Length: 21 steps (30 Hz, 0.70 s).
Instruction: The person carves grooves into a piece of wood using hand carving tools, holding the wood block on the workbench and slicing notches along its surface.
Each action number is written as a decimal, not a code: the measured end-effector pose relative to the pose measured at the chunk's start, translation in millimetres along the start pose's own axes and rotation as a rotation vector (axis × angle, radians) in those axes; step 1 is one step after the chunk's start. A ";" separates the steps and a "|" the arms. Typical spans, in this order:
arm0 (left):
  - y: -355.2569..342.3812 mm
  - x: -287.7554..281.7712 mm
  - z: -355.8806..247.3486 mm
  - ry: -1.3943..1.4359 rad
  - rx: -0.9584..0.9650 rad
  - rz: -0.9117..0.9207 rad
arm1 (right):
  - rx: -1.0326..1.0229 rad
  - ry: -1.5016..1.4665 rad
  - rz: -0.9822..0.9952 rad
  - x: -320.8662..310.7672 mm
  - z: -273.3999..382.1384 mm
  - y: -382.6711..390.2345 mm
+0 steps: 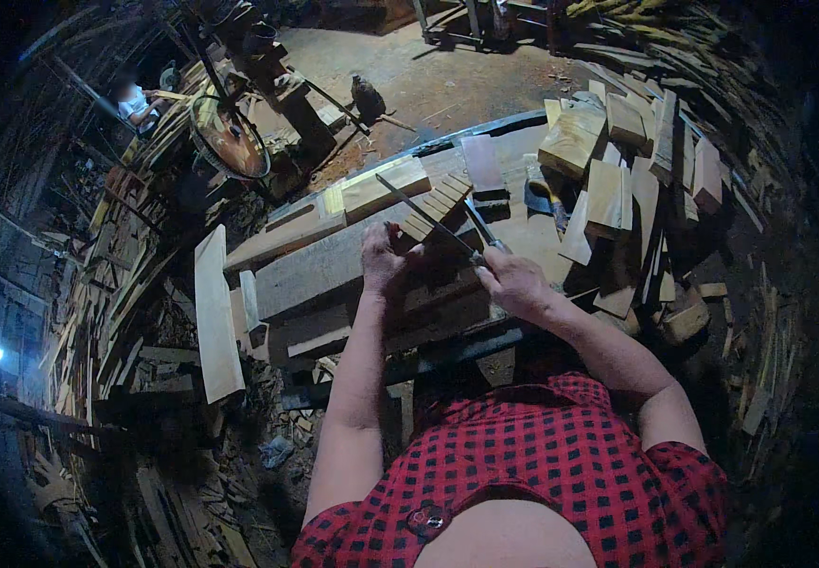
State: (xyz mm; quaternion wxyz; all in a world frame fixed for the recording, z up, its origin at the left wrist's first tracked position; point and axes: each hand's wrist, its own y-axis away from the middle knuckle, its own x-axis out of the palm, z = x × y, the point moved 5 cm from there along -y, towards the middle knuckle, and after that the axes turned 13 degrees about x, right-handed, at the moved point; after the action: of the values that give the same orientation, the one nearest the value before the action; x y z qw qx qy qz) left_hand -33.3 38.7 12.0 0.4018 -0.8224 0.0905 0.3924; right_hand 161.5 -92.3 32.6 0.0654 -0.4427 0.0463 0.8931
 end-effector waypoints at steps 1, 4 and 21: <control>1.7 -1.5 -0.1 0.034 -0.002 -0.033 | -0.002 0.002 0.003 4.0 4.7 -3.7; 1.5 -3.3 -0.4 -0.013 0.033 -0.049 | -0.025 0.063 0.020 15.6 13.9 -12.7; 2.0 -1.4 0.3 0.028 -0.022 -0.051 | 0.020 0.081 0.032 12.3 0.6 11.8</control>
State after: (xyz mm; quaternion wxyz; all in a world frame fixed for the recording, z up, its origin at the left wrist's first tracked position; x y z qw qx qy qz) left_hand -35.4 37.4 11.7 0.4012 -0.8343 0.0709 0.3714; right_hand 151.8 -102.9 23.4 0.0536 -0.4770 0.0649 0.8749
